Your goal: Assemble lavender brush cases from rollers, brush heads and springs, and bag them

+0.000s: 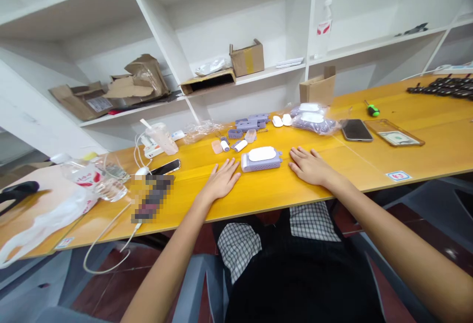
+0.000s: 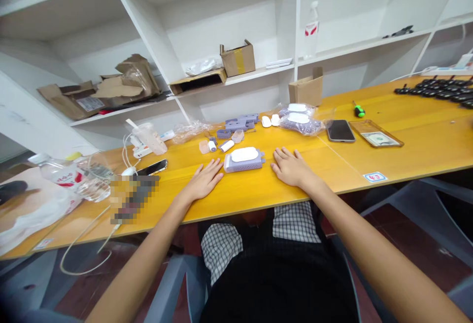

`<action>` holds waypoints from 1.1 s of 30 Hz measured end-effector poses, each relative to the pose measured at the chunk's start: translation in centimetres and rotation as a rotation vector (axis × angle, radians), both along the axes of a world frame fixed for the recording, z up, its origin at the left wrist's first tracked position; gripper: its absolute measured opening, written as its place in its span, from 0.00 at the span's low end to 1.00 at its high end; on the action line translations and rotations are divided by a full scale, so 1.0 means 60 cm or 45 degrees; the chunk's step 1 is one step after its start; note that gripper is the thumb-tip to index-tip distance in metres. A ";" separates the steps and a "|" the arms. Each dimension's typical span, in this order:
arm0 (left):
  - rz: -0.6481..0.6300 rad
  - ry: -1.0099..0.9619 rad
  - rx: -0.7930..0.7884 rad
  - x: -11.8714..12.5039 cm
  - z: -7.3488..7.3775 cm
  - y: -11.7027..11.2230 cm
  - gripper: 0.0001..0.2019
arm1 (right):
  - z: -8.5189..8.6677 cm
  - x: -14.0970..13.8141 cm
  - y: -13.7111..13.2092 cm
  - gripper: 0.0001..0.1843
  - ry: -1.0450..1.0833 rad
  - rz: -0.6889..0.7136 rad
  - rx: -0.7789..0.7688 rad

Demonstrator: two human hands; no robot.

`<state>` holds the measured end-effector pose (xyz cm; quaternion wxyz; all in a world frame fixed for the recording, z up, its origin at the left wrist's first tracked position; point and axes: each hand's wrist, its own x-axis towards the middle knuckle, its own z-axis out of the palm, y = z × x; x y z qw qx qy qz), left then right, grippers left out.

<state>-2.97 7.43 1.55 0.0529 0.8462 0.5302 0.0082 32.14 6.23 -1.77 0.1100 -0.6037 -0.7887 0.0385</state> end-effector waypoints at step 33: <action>0.370 -0.234 0.532 -0.069 -0.006 0.192 0.33 | 0.002 -0.002 0.005 0.33 0.015 0.008 0.029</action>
